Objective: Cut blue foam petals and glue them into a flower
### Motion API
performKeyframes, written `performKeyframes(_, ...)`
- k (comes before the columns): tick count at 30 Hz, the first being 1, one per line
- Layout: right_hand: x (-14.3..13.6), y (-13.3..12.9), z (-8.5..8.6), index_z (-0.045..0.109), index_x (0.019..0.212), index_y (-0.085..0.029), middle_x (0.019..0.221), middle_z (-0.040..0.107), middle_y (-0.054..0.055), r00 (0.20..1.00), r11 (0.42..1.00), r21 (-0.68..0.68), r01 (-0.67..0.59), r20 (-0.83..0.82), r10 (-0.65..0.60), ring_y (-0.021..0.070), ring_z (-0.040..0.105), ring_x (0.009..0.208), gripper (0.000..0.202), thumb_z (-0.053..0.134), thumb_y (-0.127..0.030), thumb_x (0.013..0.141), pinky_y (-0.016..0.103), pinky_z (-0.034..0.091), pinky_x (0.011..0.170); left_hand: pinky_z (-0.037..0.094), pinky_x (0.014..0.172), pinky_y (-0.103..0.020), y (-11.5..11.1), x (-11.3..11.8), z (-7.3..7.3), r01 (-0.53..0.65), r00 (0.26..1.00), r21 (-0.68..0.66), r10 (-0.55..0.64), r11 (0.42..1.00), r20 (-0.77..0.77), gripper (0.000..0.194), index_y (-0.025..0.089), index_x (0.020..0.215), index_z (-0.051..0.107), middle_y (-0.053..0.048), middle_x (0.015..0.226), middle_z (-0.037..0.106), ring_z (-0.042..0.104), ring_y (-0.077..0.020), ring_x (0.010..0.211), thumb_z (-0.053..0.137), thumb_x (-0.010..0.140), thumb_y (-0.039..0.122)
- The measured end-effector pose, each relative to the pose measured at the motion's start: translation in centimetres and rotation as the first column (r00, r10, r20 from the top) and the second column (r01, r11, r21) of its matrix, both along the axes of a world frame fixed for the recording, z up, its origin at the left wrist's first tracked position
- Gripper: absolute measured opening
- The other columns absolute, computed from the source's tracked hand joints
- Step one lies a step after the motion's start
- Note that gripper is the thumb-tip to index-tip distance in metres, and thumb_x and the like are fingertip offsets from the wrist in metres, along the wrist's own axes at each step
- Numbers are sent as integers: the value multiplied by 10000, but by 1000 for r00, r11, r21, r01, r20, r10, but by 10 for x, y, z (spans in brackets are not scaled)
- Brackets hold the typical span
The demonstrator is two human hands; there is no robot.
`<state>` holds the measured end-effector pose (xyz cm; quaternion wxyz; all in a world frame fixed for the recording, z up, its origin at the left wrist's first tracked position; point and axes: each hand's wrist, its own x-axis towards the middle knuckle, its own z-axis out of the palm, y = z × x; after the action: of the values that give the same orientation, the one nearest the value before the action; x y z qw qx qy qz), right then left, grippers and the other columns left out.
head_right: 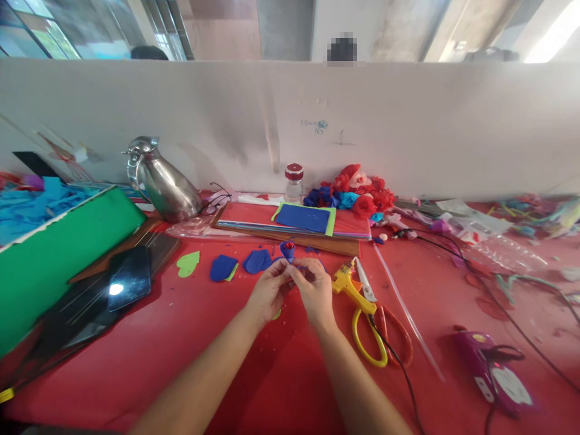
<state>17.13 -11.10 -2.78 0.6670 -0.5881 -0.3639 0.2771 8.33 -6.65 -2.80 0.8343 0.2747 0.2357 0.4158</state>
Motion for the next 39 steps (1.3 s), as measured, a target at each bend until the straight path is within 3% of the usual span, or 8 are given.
performKeyframes(10, -5, 0, 5, 676, 884, -207, 836, 682, 17, 982, 997, 15, -81, -169, 82, 162, 599, 768, 236, 729, -308, 677, 307, 476, 747, 431, 729, -256, 1, -2, 2, -20, 1000, 5, 20, 1000, 17, 277, 168, 663, 587, 18, 708, 603, 563, -110, 695, 831, 547, 228)
performKeyframes(15, -9, -1, 9, 675, 894, -197, 826, 688, 23, 980, 992, -13, -128, -156, 125, 149, 603, 731, 235, 698, -346, 713, 285, 480, 704, 395, 623, -225, 5, -5, 5, -40, 999, 2, 40, 999, 7, 246, 161, 628, 570, 31, 638, 552, 505, -82, 610, 805, 578, 211)
performKeyframes(19, -9, 0, 5, 673, 876, -196, 763, 672, 8, 984, 988, -20, -154, -95, 151, 138, 590, 677, 186, 644, -321, 742, 267, 467, 649, 359, 570, -223, 8, -6, 4, -42, 999, 30, 42, 999, 1, 259, 160, 614, 557, 37, 603, 505, 456, -75, 574, 798, 584, 252)
performKeyframes(26, -5, 3, -5, 649, 770, -191, 703, 662, 5, 992, 991, -45, -124, 23, 125, 146, 581, 654, 103, 603, -273, 727, 278, 456, 657, 377, 625, -241, 6, -5, 4, -70, 994, 114, 79, 991, -78, 250, 172, 680, 594, 14, 697, 578, 493, -99, 647, 792, 583, 289)
performKeyframes(30, -4, 3, -8, 642, 784, -189, 736, 683, 25, 991, 993, -64, -103, 81, 108, 161, 603, 671, 129, 579, -288, 730, 291, 471, 677, 391, 653, -255, 6, -4, 5, -109, 973, 222, 150, 969, -175, 232, 172, 665, 610, 10, 683, 592, 511, -117, 668, 775, 594, 319)
performKeyframes(33, -4, 2, -9, 638, 832, -193, 770, 699, 40, 977, 990, -119, -81, 189, 103, 175, 629, 681, 156, 529, -260, 743, 303, 488, 683, 404, 686, -261, 8, -6, 5, -200, 938, 285, 267, 937, -219, 220, 181, 664, 597, 14, 665, 598, 532, -126, 685, 740, 638, 346)
performKeyframes(36, -3, 1, -11, 645, 863, -204, 826, 717, 52, 923, 982, -187, -34, 370, 103, 189, 655, 729, 186, 494, -227, 756, 310, 498, 706, 415, 717, -265, 13, -8, 5, -321, 886, 337, 407, 885, -223, 203, 184, 671, 582, 16, 646, 592, 538, -121, 674, 699, 684, 350)
performKeyframes(39, -2, 0, -13, 656, 856, -218, 857, 724, 47, 852, 971, -234, -41, 500, 156, 194, 663, 760, 195, 479, -216, 773, 307, 502, 707, 423, 720, -270, 18, -10, 3, -344, 874, 350, 433, 872, -220, 176, 183, 673, 589, 14, 639, 594, 545, -119, 658, 690, 690, 326)
